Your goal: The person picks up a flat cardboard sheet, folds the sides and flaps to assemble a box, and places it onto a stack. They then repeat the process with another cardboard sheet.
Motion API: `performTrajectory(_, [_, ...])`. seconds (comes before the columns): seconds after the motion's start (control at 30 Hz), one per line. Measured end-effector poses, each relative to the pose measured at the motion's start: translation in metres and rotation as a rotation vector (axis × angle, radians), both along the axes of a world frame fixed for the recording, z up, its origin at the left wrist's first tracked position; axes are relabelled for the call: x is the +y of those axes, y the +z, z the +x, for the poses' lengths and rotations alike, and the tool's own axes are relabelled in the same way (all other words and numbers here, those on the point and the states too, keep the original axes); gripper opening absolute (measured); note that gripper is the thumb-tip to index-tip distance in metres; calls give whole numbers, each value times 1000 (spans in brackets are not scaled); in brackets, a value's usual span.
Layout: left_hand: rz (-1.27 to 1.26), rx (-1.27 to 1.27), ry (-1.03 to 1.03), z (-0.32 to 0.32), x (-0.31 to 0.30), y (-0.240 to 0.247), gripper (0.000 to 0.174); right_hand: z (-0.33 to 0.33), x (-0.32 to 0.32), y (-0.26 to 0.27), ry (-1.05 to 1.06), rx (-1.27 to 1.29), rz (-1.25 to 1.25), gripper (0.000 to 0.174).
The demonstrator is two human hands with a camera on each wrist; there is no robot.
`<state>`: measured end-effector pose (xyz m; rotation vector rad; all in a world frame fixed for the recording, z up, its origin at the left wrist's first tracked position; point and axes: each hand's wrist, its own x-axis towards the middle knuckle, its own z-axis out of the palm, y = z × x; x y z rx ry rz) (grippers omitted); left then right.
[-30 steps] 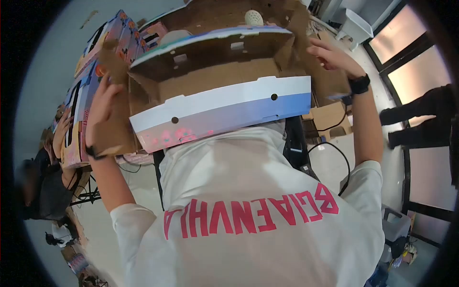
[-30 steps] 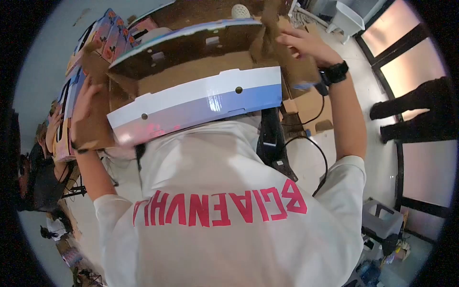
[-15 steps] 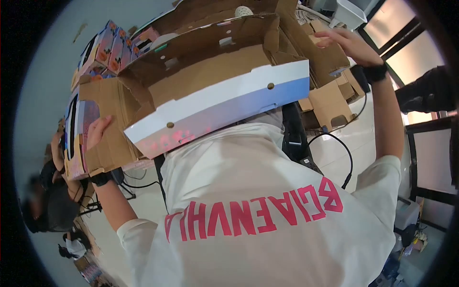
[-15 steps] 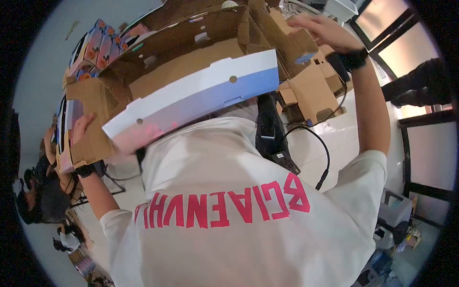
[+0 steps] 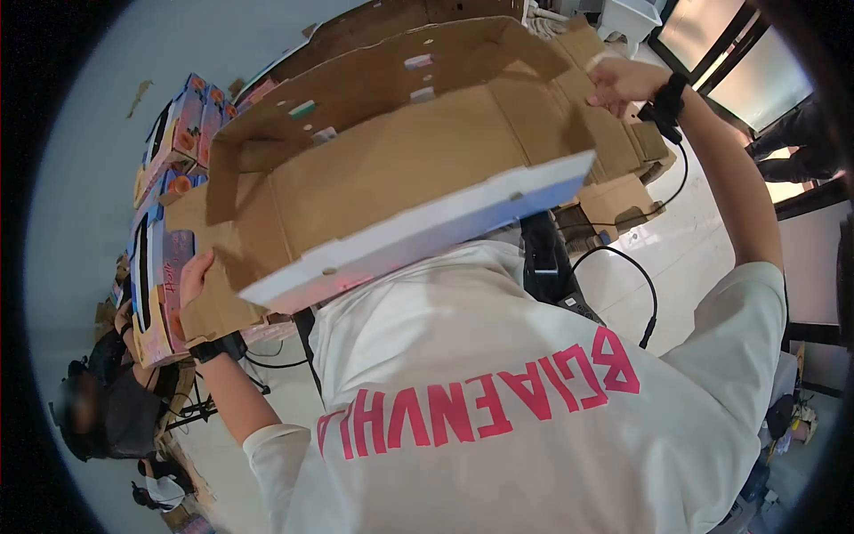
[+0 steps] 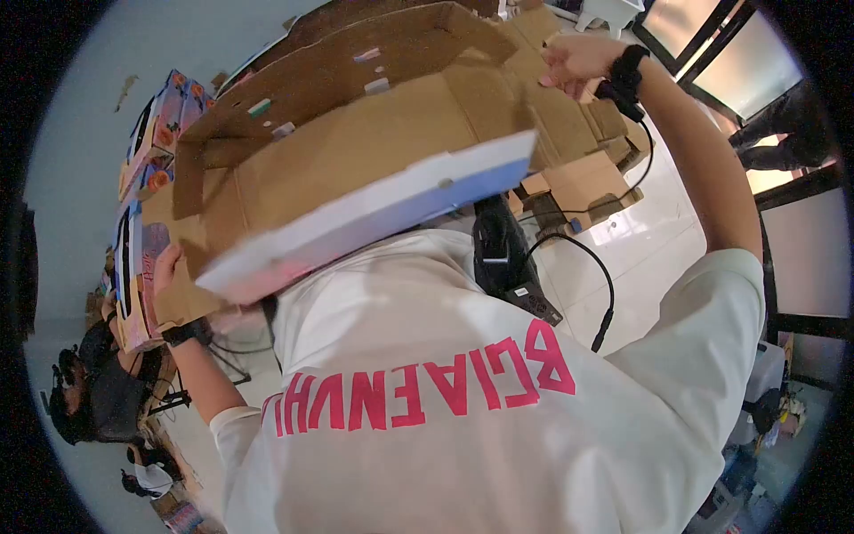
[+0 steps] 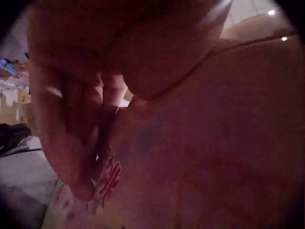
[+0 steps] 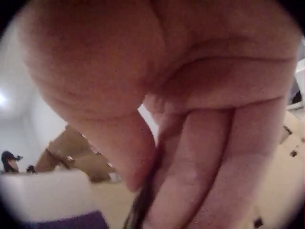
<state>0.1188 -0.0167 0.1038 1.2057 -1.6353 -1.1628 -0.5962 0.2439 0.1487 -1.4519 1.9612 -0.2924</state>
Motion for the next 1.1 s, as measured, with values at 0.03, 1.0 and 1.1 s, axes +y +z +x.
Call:
performTrajectory(0.03, [50, -10, -16, -1, -9, -5, 28, -4, 7, -4, -12, -15, 49, 35])
performTrajectory(1.0, [497, 448, -532, -126, 36, -58, 51, -31, 150, -299, -1486, -851, -1040, 45])
performTrajectory(1.1, [455, 369, -546, -131, 36, -72, 46, -39, 150, -343, -1628, -540, -904, 41])
